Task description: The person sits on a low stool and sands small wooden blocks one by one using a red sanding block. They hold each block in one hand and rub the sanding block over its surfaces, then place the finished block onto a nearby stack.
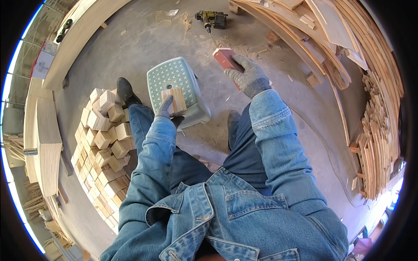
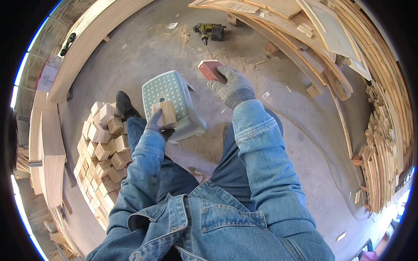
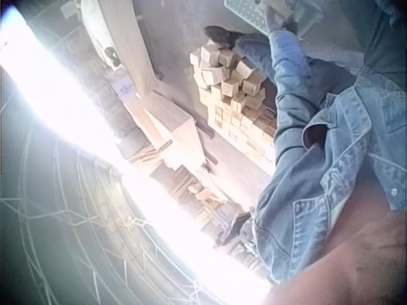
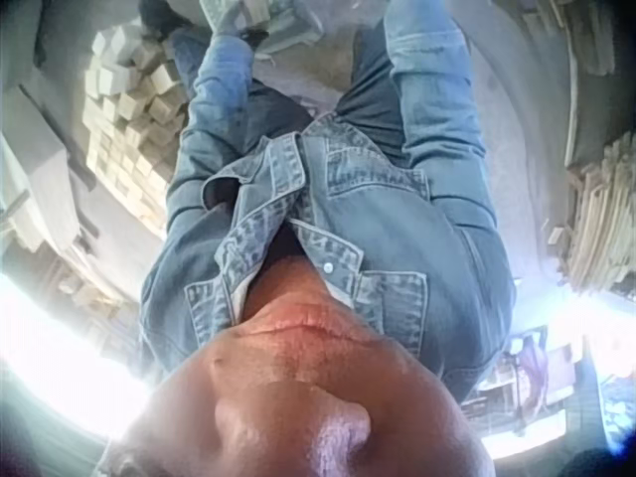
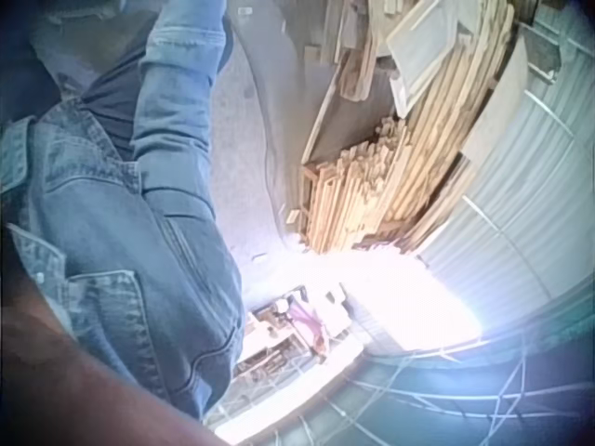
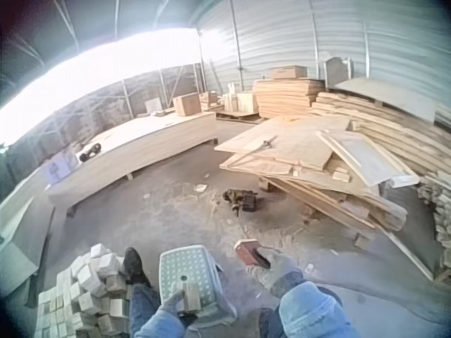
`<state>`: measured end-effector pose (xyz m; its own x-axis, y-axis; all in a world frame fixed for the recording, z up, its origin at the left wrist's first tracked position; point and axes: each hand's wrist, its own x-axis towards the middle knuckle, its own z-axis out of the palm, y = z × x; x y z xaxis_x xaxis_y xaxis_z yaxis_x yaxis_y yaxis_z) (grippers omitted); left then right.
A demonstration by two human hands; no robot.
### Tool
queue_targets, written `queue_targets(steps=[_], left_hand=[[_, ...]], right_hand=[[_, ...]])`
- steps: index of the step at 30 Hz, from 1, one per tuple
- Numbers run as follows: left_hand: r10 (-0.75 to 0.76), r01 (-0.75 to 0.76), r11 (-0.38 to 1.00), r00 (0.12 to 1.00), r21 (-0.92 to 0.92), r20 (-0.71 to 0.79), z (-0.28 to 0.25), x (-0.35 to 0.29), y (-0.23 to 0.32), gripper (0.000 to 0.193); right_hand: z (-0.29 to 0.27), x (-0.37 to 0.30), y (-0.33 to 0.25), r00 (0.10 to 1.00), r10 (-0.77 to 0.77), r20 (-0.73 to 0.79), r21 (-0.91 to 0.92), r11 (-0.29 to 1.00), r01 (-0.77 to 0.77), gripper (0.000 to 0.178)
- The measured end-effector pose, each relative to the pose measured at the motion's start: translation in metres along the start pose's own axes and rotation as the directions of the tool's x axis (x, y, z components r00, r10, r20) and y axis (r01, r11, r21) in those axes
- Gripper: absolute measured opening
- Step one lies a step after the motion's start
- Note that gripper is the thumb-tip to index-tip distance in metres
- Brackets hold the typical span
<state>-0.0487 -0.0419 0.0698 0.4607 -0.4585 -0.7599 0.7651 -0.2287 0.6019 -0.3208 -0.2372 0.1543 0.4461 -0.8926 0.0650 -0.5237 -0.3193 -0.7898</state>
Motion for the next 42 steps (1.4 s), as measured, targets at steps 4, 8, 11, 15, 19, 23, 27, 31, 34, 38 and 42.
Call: queue_targets(steps=[4, 8, 11, 15, 19, 23, 27, 31, 34, 38, 42], left_hand=[[-0.003, 0.036, 0.954, 0.994, 0.298, -0.111, 0.014, -0.011, 0.005, 0.078], [0.019, 0.041, 0.957, 0.979, 0.287, -0.201, 0.003, 0.003, 0.003, 0.080], [0.022, 0.031, 0.956, 0.984, 0.293, -0.177, 0.006, -0.014, 0.004, 0.080], [0.060, -0.023, 0.941, 0.993, 0.339, -0.099, -0.007, -0.024, 0.001, 0.081], [0.146, -0.144, 0.911, 0.989, 0.385, 0.024, -0.040, -0.024, -0.001, 0.099], [0.427, -0.425, 0.429, 0.873, 0.797, 0.235, -0.091, 0.024, -0.003, 0.115], [0.414, -0.522, 0.414, 0.838, 0.746, 0.357, -0.068, 0.007, 0.010, 0.133], [0.347, -0.516, 0.632, 0.855, 0.578, 0.385, -0.025, -0.005, 0.018, 0.132], [0.328, -0.593, 0.069, 0.773, 0.803, 0.543, -0.011, -0.022, 0.040, 0.130], [0.365, -0.483, -0.168, 0.780, 0.859, 0.509, -0.011, 0.005, 0.034, 0.128], [0.362, -0.426, -0.071, 0.831, 0.902, 0.421, -0.006, -0.015, 0.033, 0.133]], right_hand=[[0.001, 0.000, 0.001, 1.000, -0.009, -0.002, -0.014, 1.000, 0.009, 0.067], [0.001, 0.000, -0.004, 1.000, -0.012, 0.013, -0.018, 1.000, 0.013, 0.068], [0.000, 0.000, -0.002, 1.000, -0.015, 0.021, -0.033, 0.999, 0.016, 0.068], [-0.003, -0.002, -0.005, 0.999, 0.027, 0.037, -0.039, 0.999, -0.025, 0.069], [-0.006, -0.004, -0.004, 0.999, 0.017, 0.029, -0.044, 0.999, -0.016, 0.068], [-0.005, -0.009, -0.003, 0.999, -0.049, 0.017, -0.078, 0.996, 0.050, 0.065], [-0.016, -0.012, -0.017, 0.996, 0.022, 0.090, -0.082, 0.996, -0.014, 0.069], [-0.008, -0.011, -0.005, 0.996, -0.070, 0.046, -0.136, 0.988, 0.076, 0.065], [-0.006, -0.010, 0.004, 0.992, -0.120, 0.038, -0.170, 0.978, 0.125, 0.066], [0.001, -0.008, 0.003, 0.994, -0.098, 0.054, -0.192, 0.976, 0.106, 0.066], [0.006, -0.007, -0.004, 0.995, -0.037, 0.088, -0.218, 0.974, 0.055, 0.066]])
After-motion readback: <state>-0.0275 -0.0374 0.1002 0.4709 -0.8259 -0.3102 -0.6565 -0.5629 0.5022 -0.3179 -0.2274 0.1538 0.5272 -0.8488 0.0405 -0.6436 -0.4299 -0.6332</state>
